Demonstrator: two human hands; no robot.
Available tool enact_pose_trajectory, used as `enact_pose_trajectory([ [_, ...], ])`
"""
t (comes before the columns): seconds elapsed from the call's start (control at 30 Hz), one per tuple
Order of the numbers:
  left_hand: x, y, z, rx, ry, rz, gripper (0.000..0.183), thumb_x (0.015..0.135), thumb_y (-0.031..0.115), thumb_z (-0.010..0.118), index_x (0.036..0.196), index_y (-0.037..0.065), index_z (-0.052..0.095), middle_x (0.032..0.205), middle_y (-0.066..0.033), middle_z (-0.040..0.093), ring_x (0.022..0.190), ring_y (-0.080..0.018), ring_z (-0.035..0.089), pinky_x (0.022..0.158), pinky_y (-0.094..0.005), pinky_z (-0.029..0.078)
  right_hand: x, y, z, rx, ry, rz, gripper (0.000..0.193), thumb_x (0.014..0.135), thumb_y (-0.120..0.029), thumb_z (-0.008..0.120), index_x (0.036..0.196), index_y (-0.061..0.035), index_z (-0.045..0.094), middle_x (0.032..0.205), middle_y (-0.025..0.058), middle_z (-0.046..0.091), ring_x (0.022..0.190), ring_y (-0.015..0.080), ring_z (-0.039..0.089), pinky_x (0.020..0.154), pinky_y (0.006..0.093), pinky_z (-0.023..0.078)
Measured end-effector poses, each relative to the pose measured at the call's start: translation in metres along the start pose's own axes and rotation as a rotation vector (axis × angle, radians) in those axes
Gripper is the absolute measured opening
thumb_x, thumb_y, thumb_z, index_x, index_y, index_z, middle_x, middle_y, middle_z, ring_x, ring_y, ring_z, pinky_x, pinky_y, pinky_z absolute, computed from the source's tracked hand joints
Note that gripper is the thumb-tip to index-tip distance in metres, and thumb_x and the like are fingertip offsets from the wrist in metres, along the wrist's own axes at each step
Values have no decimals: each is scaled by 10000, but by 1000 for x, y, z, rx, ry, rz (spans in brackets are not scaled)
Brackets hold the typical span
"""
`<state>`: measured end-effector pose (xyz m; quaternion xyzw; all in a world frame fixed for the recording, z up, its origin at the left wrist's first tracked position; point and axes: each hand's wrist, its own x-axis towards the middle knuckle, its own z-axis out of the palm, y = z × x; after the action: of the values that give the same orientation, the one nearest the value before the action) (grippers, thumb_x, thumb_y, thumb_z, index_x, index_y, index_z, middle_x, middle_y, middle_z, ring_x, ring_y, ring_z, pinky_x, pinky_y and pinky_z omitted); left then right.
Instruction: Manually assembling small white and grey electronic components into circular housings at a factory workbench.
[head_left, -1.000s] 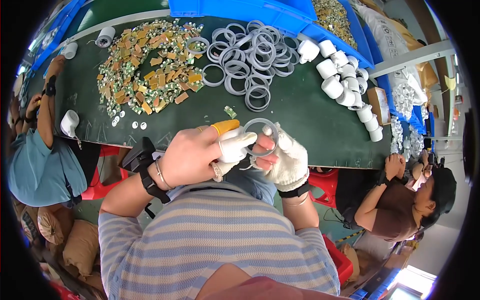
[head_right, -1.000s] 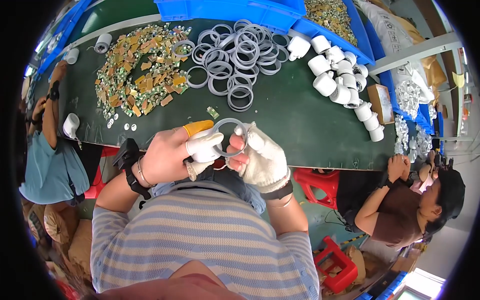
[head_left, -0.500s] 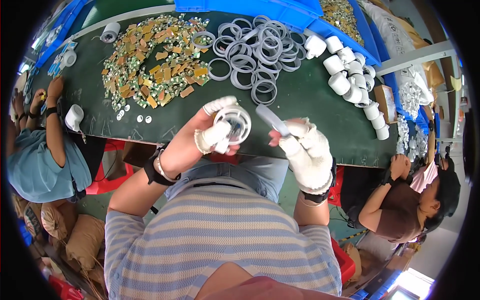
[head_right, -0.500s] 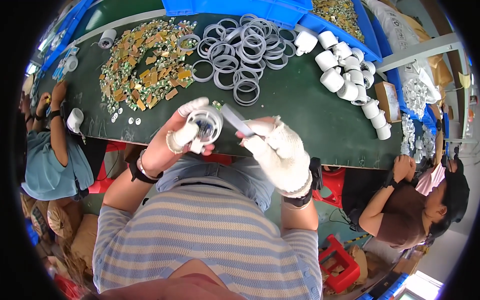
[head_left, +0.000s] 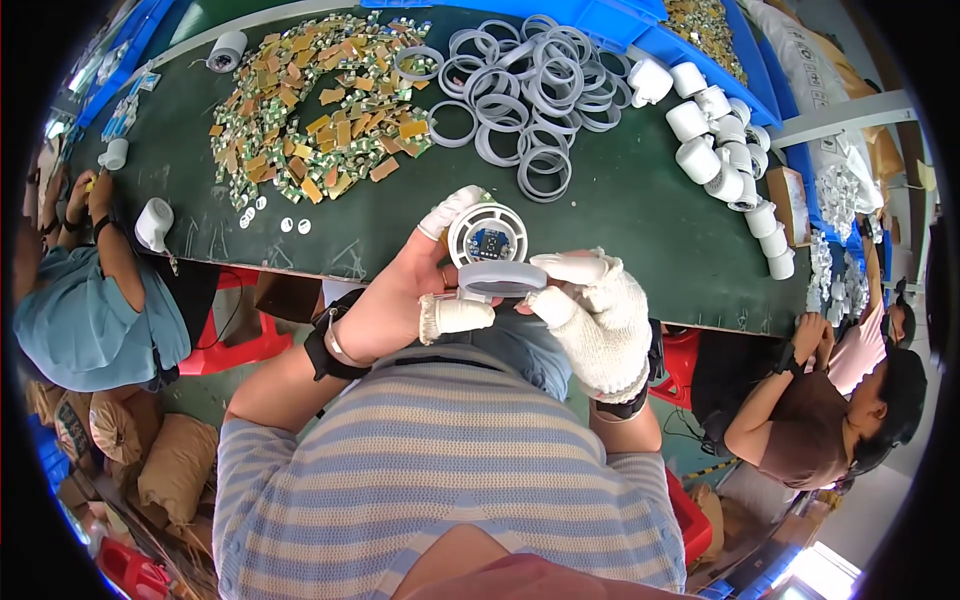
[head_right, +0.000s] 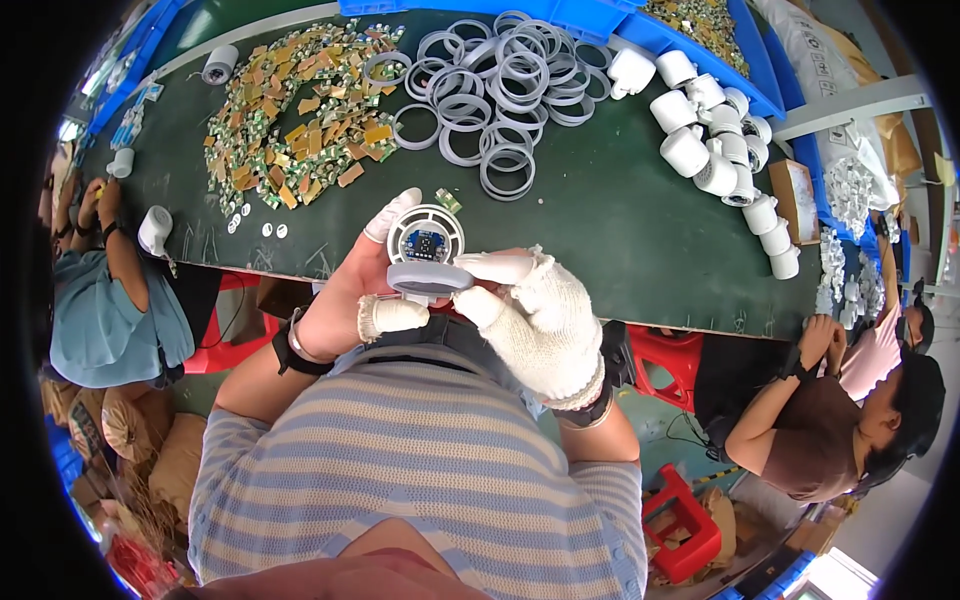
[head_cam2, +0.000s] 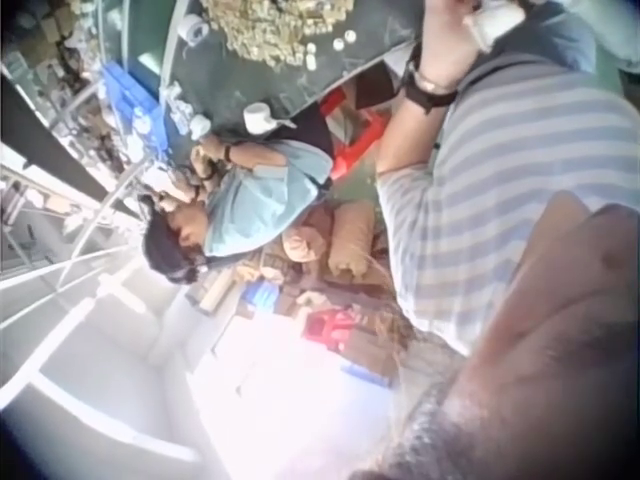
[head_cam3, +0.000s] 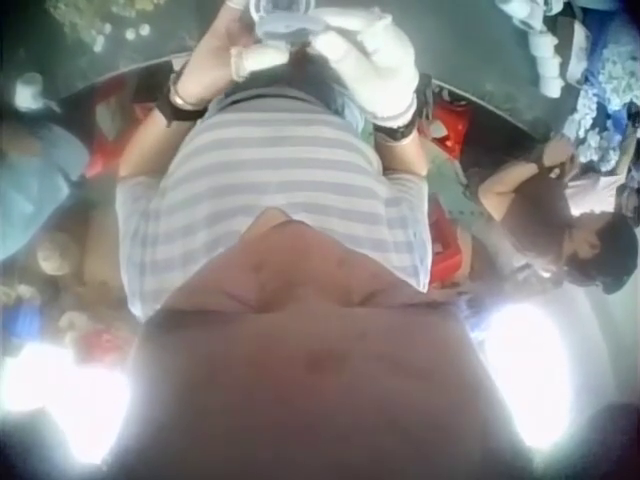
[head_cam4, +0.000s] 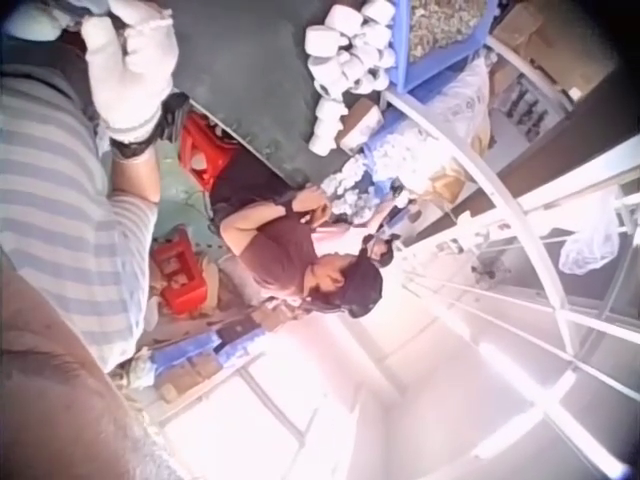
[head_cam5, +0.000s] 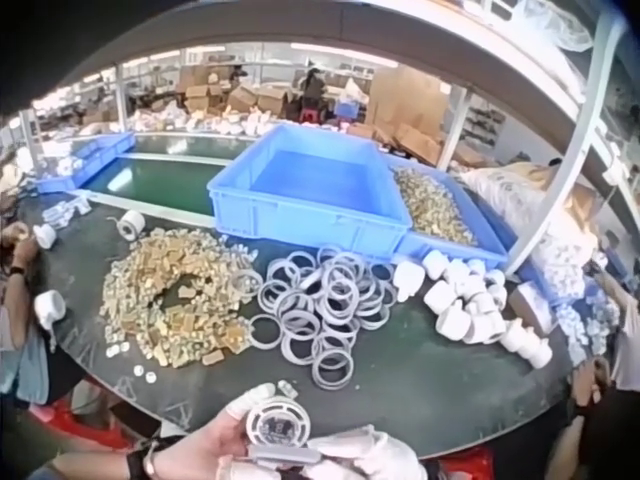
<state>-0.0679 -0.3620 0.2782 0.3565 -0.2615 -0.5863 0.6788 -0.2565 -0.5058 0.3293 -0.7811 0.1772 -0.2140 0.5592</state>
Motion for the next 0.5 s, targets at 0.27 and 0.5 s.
enact_pose_trajectory([
  [0.27,0,-7,-3,60,-18,32,1140,819,-115,800,1679,232,137,1609,-70,367,1368,-237,538,1129,-416,485,2,2,-4,-93,-25,-28,281,960,-112,754,1189,35,682,1026,153,701,860,213,733,748,324,605],
  [0.5,-1,-12,-3,53,-8,62,1040,836,-92,813,1659,160,229,1562,-64,460,1373,-195,538,1142,-391,467,3,0,0,-131,19,-21,279,964,-179,761,1163,9,708,1036,121,695,846,194,708,749,313,567],
])
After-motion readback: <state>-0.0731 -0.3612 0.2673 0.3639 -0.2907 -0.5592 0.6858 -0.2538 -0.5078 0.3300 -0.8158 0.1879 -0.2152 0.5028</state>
